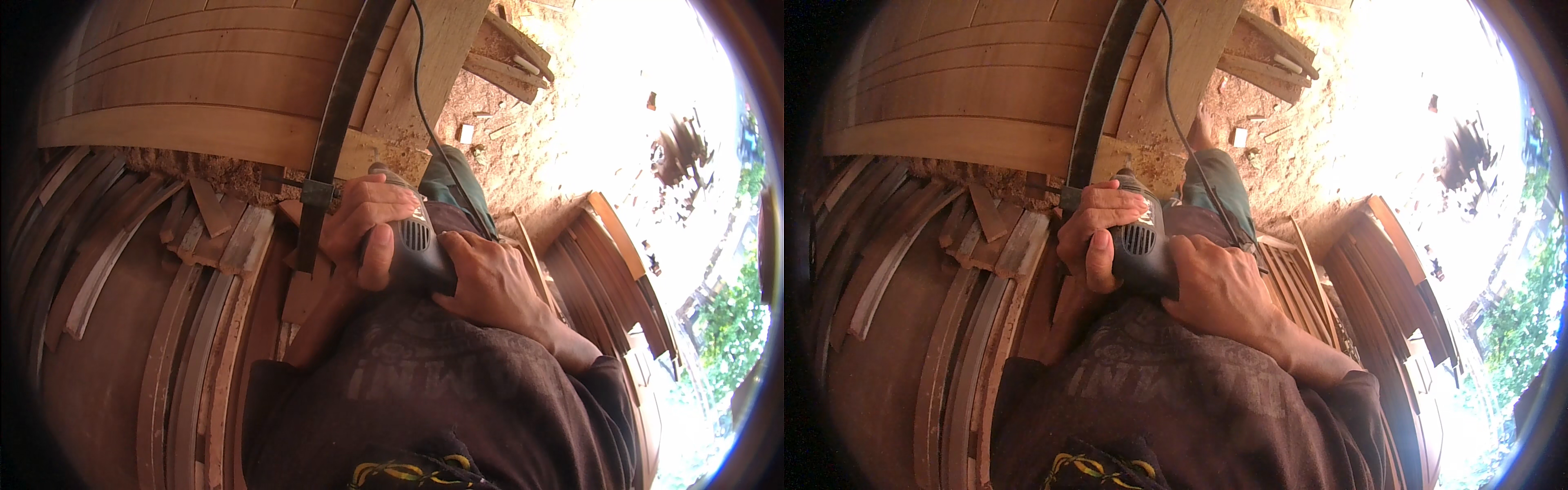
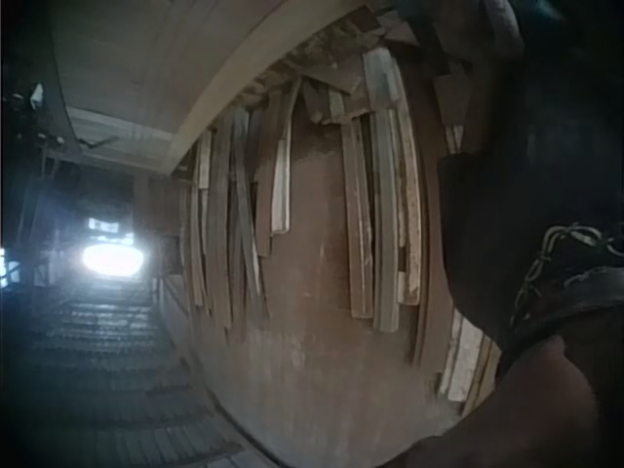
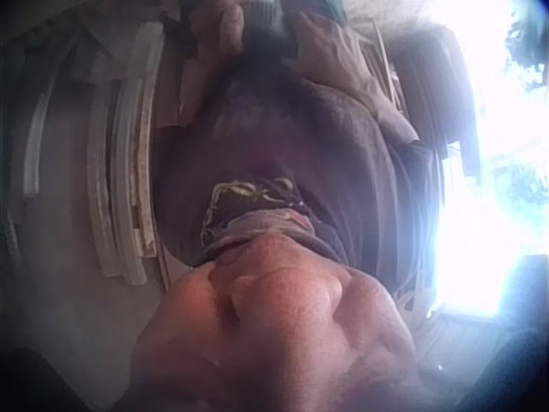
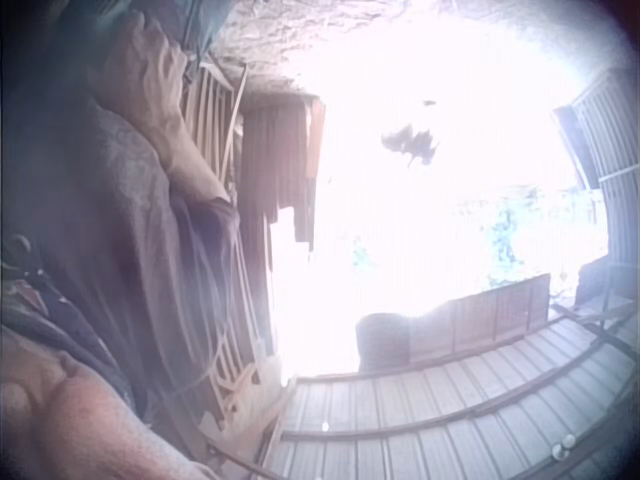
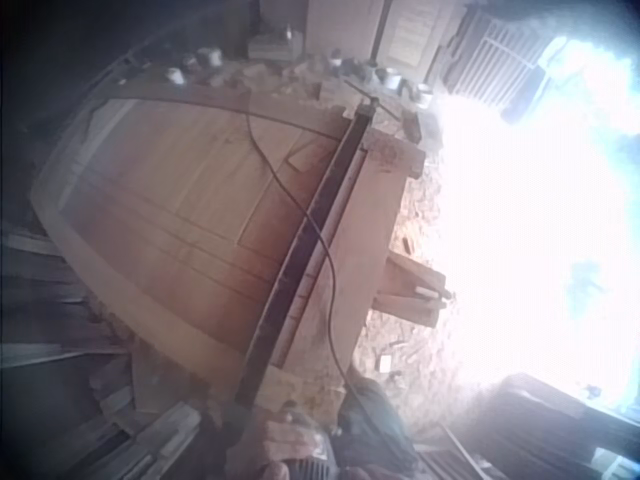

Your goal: The person uses a corded drill to make holes in a large curved wooden panel. They position the panel, drill multiple holes along its edge, and reposition the panel to continue drilling.

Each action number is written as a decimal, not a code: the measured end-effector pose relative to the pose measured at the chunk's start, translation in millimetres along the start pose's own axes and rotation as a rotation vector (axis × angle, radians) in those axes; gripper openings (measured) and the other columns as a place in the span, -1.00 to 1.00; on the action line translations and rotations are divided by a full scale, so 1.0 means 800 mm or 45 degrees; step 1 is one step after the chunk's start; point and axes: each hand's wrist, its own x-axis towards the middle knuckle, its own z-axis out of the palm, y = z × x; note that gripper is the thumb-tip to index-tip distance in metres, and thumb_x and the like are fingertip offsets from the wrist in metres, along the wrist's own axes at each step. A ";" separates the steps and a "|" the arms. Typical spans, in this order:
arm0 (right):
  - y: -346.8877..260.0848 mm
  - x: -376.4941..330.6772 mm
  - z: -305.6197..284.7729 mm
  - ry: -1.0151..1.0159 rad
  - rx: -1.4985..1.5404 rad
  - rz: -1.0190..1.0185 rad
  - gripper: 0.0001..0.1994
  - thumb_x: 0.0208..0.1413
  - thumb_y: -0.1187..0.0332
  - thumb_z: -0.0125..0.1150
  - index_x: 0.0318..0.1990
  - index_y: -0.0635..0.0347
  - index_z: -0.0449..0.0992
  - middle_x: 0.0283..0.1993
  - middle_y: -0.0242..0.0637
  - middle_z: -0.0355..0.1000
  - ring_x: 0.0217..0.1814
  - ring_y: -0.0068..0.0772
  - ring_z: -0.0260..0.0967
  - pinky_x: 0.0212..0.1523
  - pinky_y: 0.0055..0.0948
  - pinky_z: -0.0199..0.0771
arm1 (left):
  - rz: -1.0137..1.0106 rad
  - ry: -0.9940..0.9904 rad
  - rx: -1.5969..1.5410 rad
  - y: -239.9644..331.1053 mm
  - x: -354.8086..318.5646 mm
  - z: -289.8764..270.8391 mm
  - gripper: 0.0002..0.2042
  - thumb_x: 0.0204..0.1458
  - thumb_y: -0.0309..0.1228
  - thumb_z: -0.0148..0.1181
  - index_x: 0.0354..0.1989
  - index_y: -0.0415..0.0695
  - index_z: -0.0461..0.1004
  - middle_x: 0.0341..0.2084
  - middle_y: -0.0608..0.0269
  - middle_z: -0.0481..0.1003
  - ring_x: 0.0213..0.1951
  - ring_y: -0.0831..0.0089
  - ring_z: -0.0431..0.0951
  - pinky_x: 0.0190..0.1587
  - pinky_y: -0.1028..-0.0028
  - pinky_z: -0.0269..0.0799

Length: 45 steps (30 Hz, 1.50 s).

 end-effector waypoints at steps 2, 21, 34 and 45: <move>0.000 0.000 0.000 -0.007 -0.002 -0.002 -0.53 0.01 0.23 0.56 -0.02 0.28 0.50 -0.12 0.04 0.58 -0.05 0.19 0.64 0.00 0.06 0.62 | -0.013 -0.001 0.004 0.002 0.000 0.000 -0.59 0.22 -0.27 -0.10 -0.23 -0.35 0.64 -0.27 -0.09 0.72 -0.15 0.09 0.73 0.25 0.00 0.48; -0.005 0.004 0.000 -0.008 0.015 0.021 -0.55 0.03 0.22 0.54 -0.03 0.28 0.49 -0.12 0.05 0.58 -0.06 0.20 0.64 -0.01 0.07 0.62 | 0.013 -0.030 0.003 -0.003 0.004 -0.007 -0.59 0.24 -0.28 -0.11 -0.21 -0.36 0.63 -0.25 -0.11 0.72 -0.14 0.09 0.73 0.26 0.00 0.50; -0.005 0.000 0.007 0.024 0.011 0.026 -0.52 0.03 0.21 0.57 -0.03 0.27 0.49 -0.11 0.04 0.58 -0.04 0.19 0.64 0.01 0.07 0.60 | 0.033 -0.010 -0.031 -0.009 0.003 -0.005 -0.57 0.21 -0.25 -0.10 -0.25 -0.36 0.64 -0.29 -0.11 0.72 -0.17 0.09 0.74 0.23 0.00 0.51; -0.001 -0.003 0.018 0.061 0.048 0.030 -0.53 0.03 0.20 0.55 -0.02 0.26 0.49 -0.11 0.03 0.58 -0.06 0.19 0.63 -0.01 0.08 0.60 | 0.033 -0.067 -0.022 -0.013 0.002 -0.011 -0.59 0.19 -0.26 -0.09 -0.25 -0.35 0.64 -0.26 -0.09 0.72 -0.16 0.08 0.74 0.24 -0.01 0.49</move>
